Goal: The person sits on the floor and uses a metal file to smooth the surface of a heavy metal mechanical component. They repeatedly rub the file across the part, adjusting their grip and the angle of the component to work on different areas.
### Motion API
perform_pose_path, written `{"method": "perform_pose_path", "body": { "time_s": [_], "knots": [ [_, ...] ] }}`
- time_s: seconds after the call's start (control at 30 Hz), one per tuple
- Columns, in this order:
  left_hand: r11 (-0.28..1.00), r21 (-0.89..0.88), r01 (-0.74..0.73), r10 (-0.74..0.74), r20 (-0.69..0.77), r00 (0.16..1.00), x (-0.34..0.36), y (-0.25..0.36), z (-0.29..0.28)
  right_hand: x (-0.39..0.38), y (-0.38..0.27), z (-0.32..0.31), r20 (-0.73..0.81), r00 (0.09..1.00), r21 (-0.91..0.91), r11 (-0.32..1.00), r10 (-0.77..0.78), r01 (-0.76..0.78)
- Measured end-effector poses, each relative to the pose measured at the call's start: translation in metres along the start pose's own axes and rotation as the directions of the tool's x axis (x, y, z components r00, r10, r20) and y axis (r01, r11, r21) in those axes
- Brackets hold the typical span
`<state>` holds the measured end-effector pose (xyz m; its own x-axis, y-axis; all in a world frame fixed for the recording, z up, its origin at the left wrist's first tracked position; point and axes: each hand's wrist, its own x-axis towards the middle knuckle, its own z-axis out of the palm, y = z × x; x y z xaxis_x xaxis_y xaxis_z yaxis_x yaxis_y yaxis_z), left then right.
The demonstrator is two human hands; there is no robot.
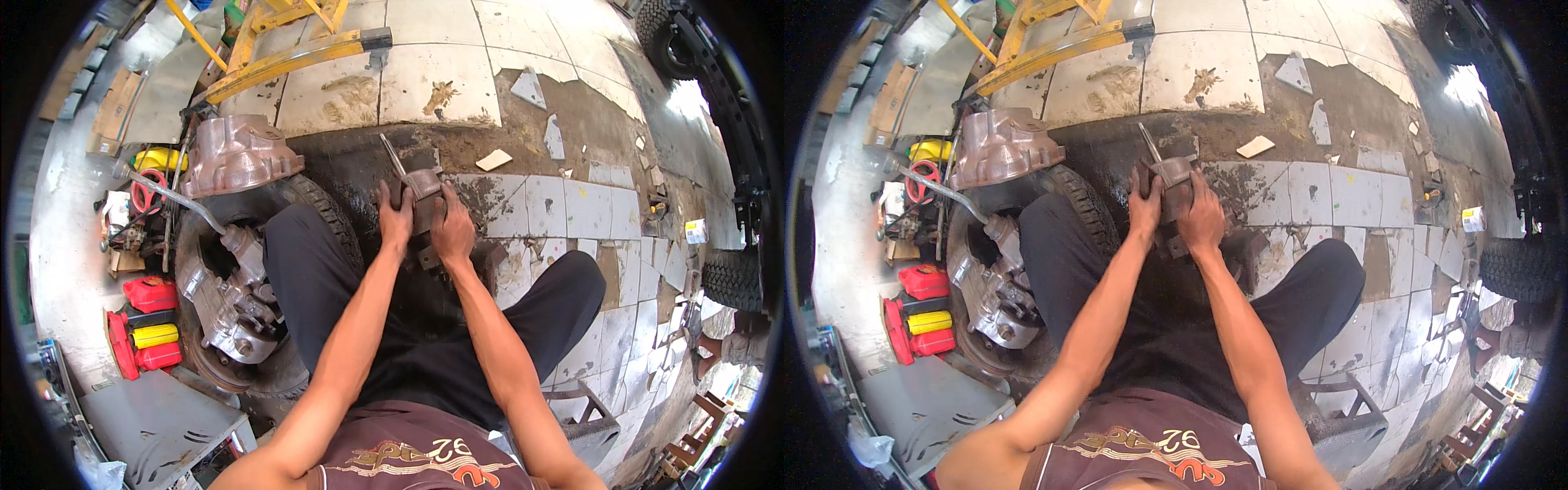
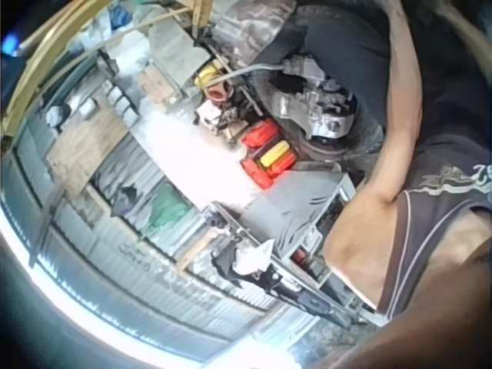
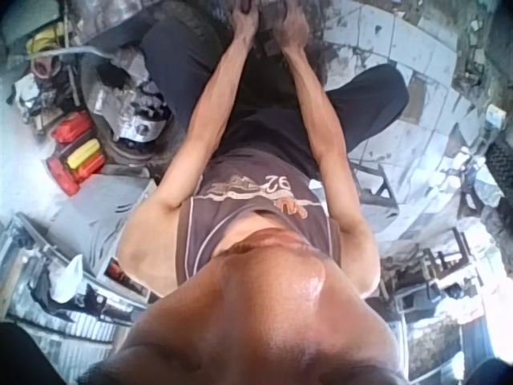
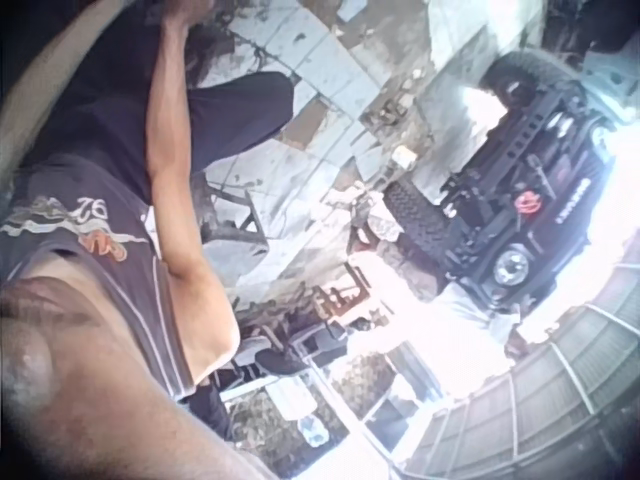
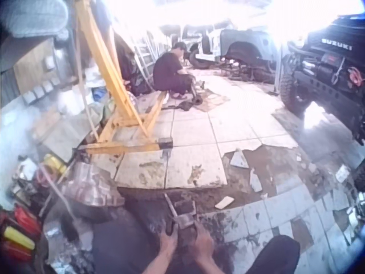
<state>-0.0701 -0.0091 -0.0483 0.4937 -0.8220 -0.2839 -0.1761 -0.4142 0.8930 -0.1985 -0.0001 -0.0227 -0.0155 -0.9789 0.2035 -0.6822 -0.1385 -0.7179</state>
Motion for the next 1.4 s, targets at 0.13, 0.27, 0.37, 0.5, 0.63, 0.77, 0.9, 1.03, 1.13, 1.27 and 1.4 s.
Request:
{"method": "perform_pose_path", "body": {
  "time_s": [0.13,0.27,0.37,0.5,0.63,0.77,0.9,1.03,1.13,1.27,1.4],
  "knots": [
    [0.999,-0.028,-0.030,0.031,0.024,0.999,0.031,0.005,-0.014,-0.001,-0.009,0.003,0.020,1.000,0.014,1.000,-0.010,0.010],
    [0.984,0.141,-0.109,0.113,-0.016,0.994,0.001,-0.008,-0.005,0.000,-0.006,0.001,0.022,1.000,0.006,1.000,0.012,-0.012],
    [0.994,0.106,-0.019,0.022,-0.033,0.999,0.023,-0.010,-0.009,-0.002,-0.014,0.001,0.079,0.996,0.015,0.999,0.051,-0.052],
    [0.949,0.306,-0.076,0.104,-0.076,0.992,0.012,0.004,0.000,0.001,-0.008,-0.001,0.090,0.995,-0.005,0.999,0.053,-0.052],
    [0.946,0.324,0.016,0.001,-0.052,0.999,0.006,0.018,-0.003,0.005,-0.007,0.003,0.043,0.999,0.000,1.000,0.004,-0.004],
    [0.938,0.346,-0.003,0.023,-0.052,0.998,-0.011,0.010,0.003,0.001,-0.009,0.000,0.068,0.997,0.004,1.000,0.029,-0.029],
    [0.954,0.299,-0.019,0.041,-0.067,0.997,0.015,0.013,-0.003,0.002,-0.005,0.005,0.021,0.999,-0.001,1.000,-0.026,0.026],
    [0.952,0.306,0.028,-0.028,-0.004,1.000,-0.014,0.002,0.000,-0.003,-0.006,0.002,0.046,0.999,-0.015,1.000,0.015,-0.015],
    [0.960,0.281,-0.003,0.027,-0.081,0.996,0.028,0.014,-0.010,0.004,-0.011,0.003,0.038,0.999,0.008,1.000,-0.003,0.002],
    [0.956,0.295,-0.007,0.016,-0.028,0.999,0.009,0.000,-0.010,0.002,-0.005,-0.001,0.039,0.999,0.008,1.000,0.021,-0.021],
    [0.959,0.280,0.048,-0.038,-0.043,0.998,0.039,-0.004,-0.021,0.000,-0.014,0.001,0.077,0.996,-0.006,0.999,0.040,-0.040]
  ]
}}
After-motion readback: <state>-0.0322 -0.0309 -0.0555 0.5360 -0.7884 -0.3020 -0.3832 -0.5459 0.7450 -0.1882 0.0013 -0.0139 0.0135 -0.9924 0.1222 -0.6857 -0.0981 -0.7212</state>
